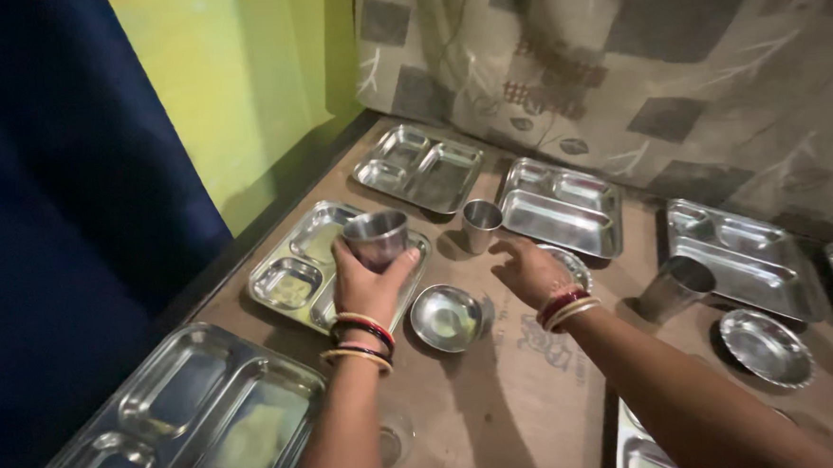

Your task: The person wipes multiple stainless steel plates, bowls, cups, and cutlery with a white cloth. The person arranges the cleaned items on a table covered with a patterned cloth.

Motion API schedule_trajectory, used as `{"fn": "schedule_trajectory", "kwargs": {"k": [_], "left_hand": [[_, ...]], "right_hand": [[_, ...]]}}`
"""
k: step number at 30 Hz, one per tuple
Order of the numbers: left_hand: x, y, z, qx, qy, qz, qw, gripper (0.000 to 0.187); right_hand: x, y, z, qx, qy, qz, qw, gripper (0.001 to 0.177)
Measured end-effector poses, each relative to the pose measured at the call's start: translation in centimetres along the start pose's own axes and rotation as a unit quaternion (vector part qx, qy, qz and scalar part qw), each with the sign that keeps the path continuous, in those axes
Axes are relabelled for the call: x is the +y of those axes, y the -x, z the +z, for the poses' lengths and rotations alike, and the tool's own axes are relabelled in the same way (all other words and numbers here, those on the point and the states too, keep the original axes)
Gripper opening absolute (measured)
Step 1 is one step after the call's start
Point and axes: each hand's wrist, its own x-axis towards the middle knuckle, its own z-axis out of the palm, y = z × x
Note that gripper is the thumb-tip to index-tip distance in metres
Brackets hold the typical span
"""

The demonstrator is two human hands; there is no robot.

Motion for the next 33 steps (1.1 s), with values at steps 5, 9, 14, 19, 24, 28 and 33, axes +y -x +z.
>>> {"fn": "schedule_trajectory", "kwargs": {"k": [5, 9, 14, 19, 24, 28, 33], "left_hand": [[-2.3, -4.1, -0.4, 0.013, 0.026, 0.049, 0.998, 0.098], [-4.4, -6.1, -1.3, 0.01, 0.053, 0.04, 0.998, 0.088], [-6.1, -8.2, -3.6, 0.062, -0.046, 0.054, 0.996, 0.089], [-7.9, -11.2, -6.1, 0.065, -0.014, 0.078, 0.995, 0.081], [-8.8, -13.8, -6.2, 0.083, -0.013, 0.101, 0.991, 0.087], [-8.7, -14.2, -6.4, 0.048, -0.011, 0.079, 0.996, 0.087], [-8.3, -13.9, -7.1, 0.031, -0.082, 0.049, 0.995, 0.086]], "right_hand": [[2.9, -5.7, 3.9, 0.009, 0.072, -0.021, 0.997, 0.039], [5.7, -8.6, 5.9, 0.018, 0.108, -0.095, 0.989, 0.036], [4.4, -9.9, 5.6, 0.048, 0.074, -0.06, 0.994, 0.025], [-0.8, -12.9, 5.2, 0.092, 0.0, -0.147, 0.985, 0.044], [-5.4, -18.6, 8.9, 0.035, -0.008, -0.252, 0.967, 0.058], [-7.5, -21.9, 12.3, -0.029, -0.004, -0.252, 0.967, 0.07], [-8.0, -24.3, 14.4, -0.073, 0.056, -0.273, 0.958, 0.068]]}}
